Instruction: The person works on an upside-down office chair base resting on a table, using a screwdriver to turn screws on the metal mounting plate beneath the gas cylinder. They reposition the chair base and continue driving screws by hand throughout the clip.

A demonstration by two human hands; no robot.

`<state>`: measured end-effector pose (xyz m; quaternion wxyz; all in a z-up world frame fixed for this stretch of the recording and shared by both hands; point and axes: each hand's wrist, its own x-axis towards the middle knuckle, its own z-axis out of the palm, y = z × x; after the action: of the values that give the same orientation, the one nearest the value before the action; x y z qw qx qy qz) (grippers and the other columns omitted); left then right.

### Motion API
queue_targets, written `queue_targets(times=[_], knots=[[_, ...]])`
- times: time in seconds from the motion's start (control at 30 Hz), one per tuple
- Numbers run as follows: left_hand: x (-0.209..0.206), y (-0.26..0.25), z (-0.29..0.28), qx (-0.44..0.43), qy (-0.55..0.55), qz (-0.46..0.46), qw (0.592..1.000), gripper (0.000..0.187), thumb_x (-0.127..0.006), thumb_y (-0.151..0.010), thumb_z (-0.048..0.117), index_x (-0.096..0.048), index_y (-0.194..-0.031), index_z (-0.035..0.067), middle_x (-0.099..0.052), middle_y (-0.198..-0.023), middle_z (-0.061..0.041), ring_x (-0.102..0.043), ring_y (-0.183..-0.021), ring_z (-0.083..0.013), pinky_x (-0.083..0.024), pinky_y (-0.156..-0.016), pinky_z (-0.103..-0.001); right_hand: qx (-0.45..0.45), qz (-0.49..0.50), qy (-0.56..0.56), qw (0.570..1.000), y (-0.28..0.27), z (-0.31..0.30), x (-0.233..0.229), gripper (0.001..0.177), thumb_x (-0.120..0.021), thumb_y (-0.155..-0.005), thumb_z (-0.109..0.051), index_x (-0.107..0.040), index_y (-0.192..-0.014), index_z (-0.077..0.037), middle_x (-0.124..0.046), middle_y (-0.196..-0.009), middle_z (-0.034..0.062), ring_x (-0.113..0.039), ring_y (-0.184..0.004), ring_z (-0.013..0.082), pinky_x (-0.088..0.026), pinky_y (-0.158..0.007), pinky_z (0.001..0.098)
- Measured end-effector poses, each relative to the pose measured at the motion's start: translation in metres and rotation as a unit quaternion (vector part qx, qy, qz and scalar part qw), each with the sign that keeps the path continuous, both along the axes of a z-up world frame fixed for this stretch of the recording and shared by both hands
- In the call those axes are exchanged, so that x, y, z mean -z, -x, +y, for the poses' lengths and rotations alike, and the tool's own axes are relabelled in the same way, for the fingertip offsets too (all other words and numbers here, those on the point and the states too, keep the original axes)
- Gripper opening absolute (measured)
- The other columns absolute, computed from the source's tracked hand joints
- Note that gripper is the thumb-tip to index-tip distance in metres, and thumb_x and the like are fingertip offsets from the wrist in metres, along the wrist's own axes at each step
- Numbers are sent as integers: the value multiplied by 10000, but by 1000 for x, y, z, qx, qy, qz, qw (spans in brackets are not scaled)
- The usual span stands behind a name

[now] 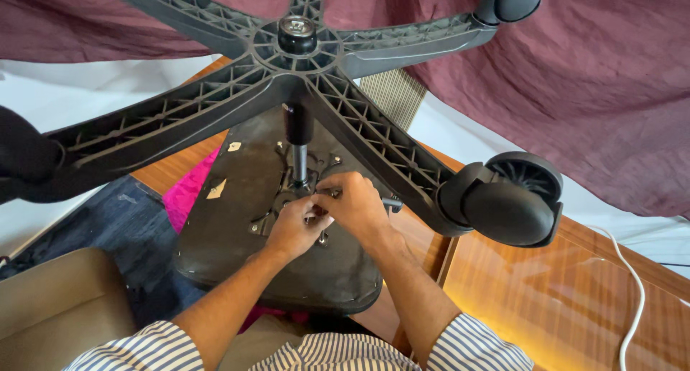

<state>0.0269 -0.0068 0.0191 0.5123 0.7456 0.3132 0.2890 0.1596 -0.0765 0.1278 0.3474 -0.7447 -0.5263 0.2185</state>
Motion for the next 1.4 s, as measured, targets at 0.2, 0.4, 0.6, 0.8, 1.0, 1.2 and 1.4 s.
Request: queue_targets(times=[0.2,0.4,0.6,0.8,1.0,1.2,1.4], knots=[[-3,5,-1,-28,-36,34,998,275,-750,-842,176,-696,-1073,35,-774,-911,-95,-781,-868,-224,-593,-799,-338,-10,-3,-20,1000,7,2,1,265,-794,-777,-214,-801,-1012,-92,-793,-923,120,-782,-874,259,-601,-788,352],[-3,6,1,-21,-43,16,999,285,-752,-849,179,-687,-1085,32,-763,-911,-96,-773,-887,-212,-589,-800,-339,-6,12,-12,1000,6,2,-1,256,-789,-780,-210,-801,-1008,-94,-793,-906,125,-788,-864,253,-605,-775,343],[-1,1,2,-16,-36,19,999,285,-766,-849,192,-686,-1057,16,-762,-918,-83,-765,-889,-198,-587,-806,-331,-8,11,-14,1000,2,3,-5,271,-797,-772,-216,-803,-1008,-84,-795,-913,123,-786,-866,250,-600,-790,344],[5,0,7,-25,-19,61,998,273,-771,-836,199,-691,-1025,20,-769,-923,-75,-763,-867,-198,-576,-774,-345,-22,42,-24,999,-2,3,1,253,-766,-810,-181,-786,-1038,-72,-791,-932,120,-781,-887,242,-595,-800,345],[2,-2,7,-3,-39,51,998,256,-775,-830,214,-688,-937,-1,-770,-872,-93,-780,-854,-209,-595,-785,-350,-45,44,-30,998,-3,6,4,212,-749,-811,-148,-807,-1000,-72,-796,-903,117,-791,-843,235,-594,-776,342],[0,3,0,-55,-53,138,987,323,-812,-795,288,-740,-965,23,-795,-909,-130,-779,-858,-260,-597,-769,-377,-35,49,-17,998,7,6,10,240,-788,-781,-198,-807,-990,-80,-794,-887,117,-782,-820,225,-593,-764,331],[7,4,2,-57,-109,96,988,308,-767,-781,228,-716,-1012,32,-770,-937,-155,-764,-886,-301,-593,-766,-414,-90,53,-85,991,4,4,25,267,-754,-821,-159,-785,-1063,-50,-791,-946,135,-777,-872,223,-583,-809,333]])
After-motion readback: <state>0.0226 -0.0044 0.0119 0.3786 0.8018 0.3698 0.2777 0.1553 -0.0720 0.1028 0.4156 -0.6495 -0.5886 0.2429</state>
